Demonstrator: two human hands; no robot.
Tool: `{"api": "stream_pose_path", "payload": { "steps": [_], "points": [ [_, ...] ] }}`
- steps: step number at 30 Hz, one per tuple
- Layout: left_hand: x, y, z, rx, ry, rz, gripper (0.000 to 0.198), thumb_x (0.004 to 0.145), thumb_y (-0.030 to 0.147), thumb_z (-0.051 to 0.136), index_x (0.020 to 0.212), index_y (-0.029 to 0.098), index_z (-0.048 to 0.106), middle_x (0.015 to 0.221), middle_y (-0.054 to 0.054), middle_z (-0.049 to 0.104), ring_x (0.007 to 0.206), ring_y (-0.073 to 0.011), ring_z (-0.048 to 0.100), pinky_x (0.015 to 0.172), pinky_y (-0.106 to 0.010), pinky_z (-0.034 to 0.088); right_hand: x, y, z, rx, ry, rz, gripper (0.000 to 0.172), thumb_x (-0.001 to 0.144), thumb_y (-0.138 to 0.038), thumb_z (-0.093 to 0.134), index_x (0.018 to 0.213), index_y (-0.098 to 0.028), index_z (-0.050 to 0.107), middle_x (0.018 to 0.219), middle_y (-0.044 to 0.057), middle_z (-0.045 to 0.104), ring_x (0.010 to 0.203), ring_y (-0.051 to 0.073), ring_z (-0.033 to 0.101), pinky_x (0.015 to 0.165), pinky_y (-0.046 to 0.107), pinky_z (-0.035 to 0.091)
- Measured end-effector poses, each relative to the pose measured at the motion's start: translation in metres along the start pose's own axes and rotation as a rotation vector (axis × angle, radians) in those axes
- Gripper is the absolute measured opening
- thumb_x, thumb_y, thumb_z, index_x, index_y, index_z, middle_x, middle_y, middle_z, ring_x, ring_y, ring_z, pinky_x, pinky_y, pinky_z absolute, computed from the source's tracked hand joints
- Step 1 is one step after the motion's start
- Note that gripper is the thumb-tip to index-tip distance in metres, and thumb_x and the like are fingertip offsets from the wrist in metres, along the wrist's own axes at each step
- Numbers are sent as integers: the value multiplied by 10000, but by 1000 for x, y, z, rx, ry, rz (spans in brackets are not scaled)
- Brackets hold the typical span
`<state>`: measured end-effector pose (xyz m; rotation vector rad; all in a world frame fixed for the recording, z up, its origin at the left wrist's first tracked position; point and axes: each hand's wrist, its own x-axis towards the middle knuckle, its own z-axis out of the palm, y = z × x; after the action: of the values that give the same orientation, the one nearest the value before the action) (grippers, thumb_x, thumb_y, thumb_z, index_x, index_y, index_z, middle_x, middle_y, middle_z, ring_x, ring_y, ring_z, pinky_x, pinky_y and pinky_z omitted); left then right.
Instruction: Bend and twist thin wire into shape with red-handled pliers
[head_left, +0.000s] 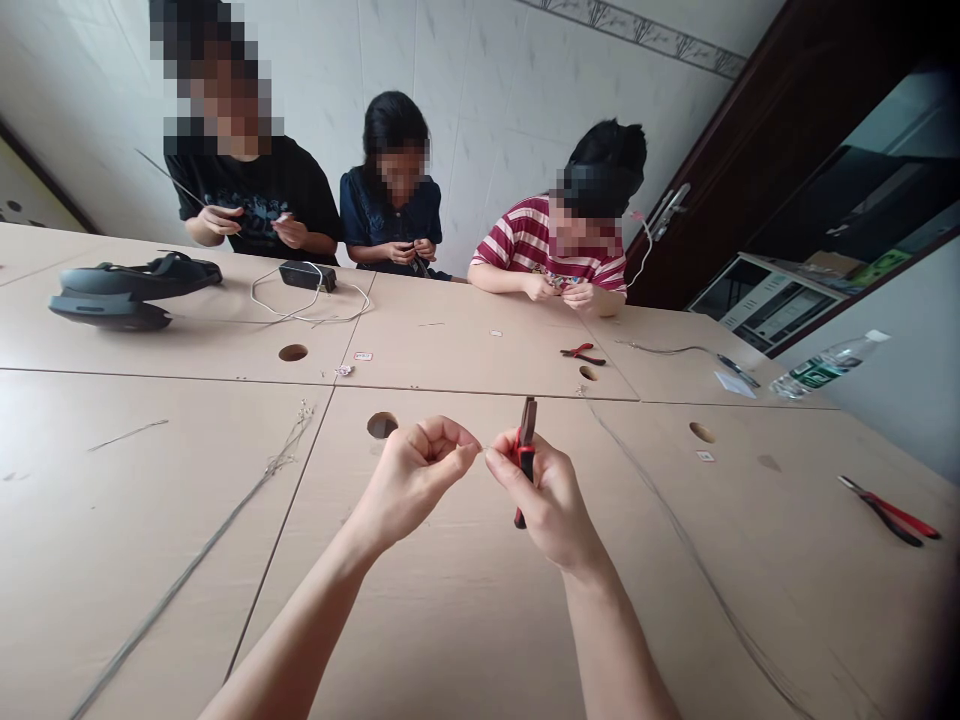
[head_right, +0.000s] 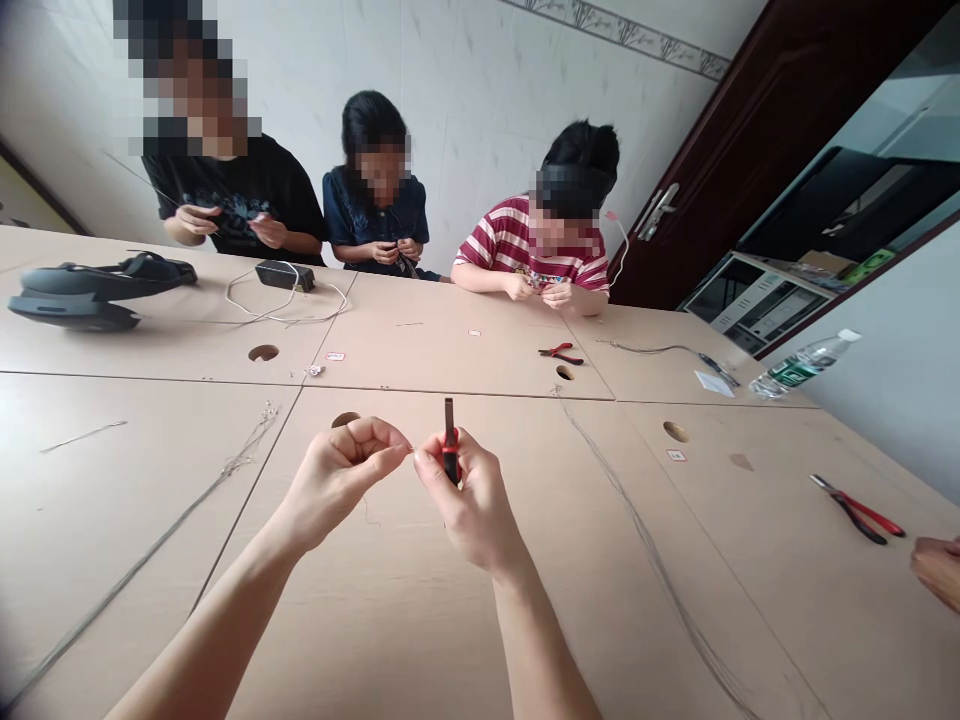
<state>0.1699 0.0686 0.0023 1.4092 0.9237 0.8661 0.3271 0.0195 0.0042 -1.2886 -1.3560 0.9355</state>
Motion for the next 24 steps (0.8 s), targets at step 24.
{"api": "stream_pose_path", "payload": {
  "steps": [24],
  "points": [
    [0, 2, -1, 0, -24, 18, 177, 853, 335, 602, 787, 170, 609, 644, 35, 454, 529, -71, 271, 469, -217, 214, 1, -1, 1, 13, -24, 12, 228, 917, -345, 548, 749, -210, 474, 607, -68, 323, 524, 93, 286, 484, 240, 267]
  ]
}}
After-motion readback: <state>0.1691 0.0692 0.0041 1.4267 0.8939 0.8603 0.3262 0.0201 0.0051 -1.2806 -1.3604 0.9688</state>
